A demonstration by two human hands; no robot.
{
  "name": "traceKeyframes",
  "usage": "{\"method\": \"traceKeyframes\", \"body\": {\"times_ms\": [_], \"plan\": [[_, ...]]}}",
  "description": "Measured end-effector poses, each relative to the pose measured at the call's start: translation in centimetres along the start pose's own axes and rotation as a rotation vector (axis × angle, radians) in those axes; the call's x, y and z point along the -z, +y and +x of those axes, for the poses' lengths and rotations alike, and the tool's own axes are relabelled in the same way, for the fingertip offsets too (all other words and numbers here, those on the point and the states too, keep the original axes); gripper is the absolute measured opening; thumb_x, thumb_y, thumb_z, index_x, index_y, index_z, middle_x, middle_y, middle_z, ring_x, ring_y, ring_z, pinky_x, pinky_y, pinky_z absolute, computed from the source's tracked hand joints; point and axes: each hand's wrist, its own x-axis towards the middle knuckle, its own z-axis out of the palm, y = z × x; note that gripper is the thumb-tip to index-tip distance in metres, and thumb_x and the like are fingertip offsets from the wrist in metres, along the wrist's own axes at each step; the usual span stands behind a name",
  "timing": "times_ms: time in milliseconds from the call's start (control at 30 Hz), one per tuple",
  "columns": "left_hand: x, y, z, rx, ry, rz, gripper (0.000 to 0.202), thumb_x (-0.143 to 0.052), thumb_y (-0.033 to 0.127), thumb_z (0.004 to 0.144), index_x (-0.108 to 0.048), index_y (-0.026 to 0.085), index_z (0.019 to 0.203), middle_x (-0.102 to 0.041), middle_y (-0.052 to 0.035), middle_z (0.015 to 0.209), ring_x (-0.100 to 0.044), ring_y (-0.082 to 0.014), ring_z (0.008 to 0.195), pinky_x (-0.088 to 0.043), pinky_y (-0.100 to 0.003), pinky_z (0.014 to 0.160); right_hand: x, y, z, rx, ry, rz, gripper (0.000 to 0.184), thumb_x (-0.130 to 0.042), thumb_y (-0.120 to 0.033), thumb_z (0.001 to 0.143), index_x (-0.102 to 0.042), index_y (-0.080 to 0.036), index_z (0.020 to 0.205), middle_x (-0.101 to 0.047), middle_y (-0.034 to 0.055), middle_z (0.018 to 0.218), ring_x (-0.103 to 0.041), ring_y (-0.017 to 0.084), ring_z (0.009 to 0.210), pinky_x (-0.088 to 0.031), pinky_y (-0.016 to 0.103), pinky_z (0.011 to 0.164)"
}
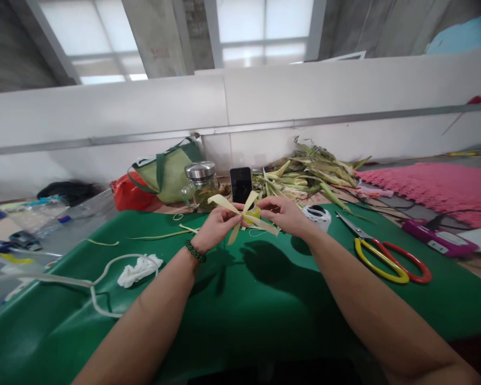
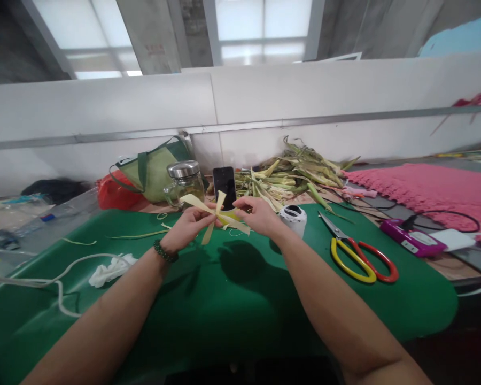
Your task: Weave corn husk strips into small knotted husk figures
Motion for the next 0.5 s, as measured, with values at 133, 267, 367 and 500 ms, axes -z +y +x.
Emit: {"method": "traceKeyframes", "body": {"times_ms": [133,267,367,500], "plan": [[-0.4,0.1,-0.2,-0.138,0.028,0.163,0.041,-0.062,0.036,0.077,-0.059,0.012,0.109,-0.071,-0.0075,0.078,-0.064,-0.0169,0.07,-0.049,-0.026,0.065,0.1,-0.5,0.0,0.043,0.033,0.096,0.02,-0.051,-0.021,0.076,-0.069,-0.017,0.083,-0.07,0.0046,0.088,-0.063,0.016,0.082,-0.049,0.028,0.074],[-0.5,-0.1,-0.4,-0.243,0.069,0.38,0.024,-0.06,0.028,0.078,-0.065,0.015,0.098,-0.071,-0.0061,0.076,-0.063,-0.0171,0.07,-0.049,-0.027,0.066,-0.2,-1.7,-0.5,0.099,0.036,0.151,0.018,-0.056,-0.03,0.077,-0.069,-0.017,0.082,-0.07,0.0043,0.084,-0.062,0.015,0.075,-0.048,0.027,0.067],[-0.7,-0.2,-0.6,-0.331,0.13,0.505,0.033,-0.056,0.022,0.078,-0.063,0.015,0.11,-0.071,-0.0053,0.079,-0.064,-0.0168,0.074,-0.05,-0.027,0.07,-0.3,-2.5,-1.0,0.147,0.03,0.147,0.014,-0.063,-0.029,0.072,-0.067,-0.017,0.079,-0.067,0.0035,0.08,-0.059,0.014,0.071,-0.047,0.025,0.065],[-1.0,-0.4,-0.9,-0.443,0.295,0.681,0.048,-0.051,0.016,0.079,-0.052,0.016,0.127,-0.071,-0.0034,0.083,-0.065,-0.0144,0.077,-0.051,-0.025,0.076,-0.1,-3.0,-1.6,0.21,0.145,0.12,0.007,-0.061,-0.024,0.072,-0.061,-0.017,0.068,-0.06,0.0001,0.066,-0.051,0.01,0.059,-0.042,0.023,0.056]]}}
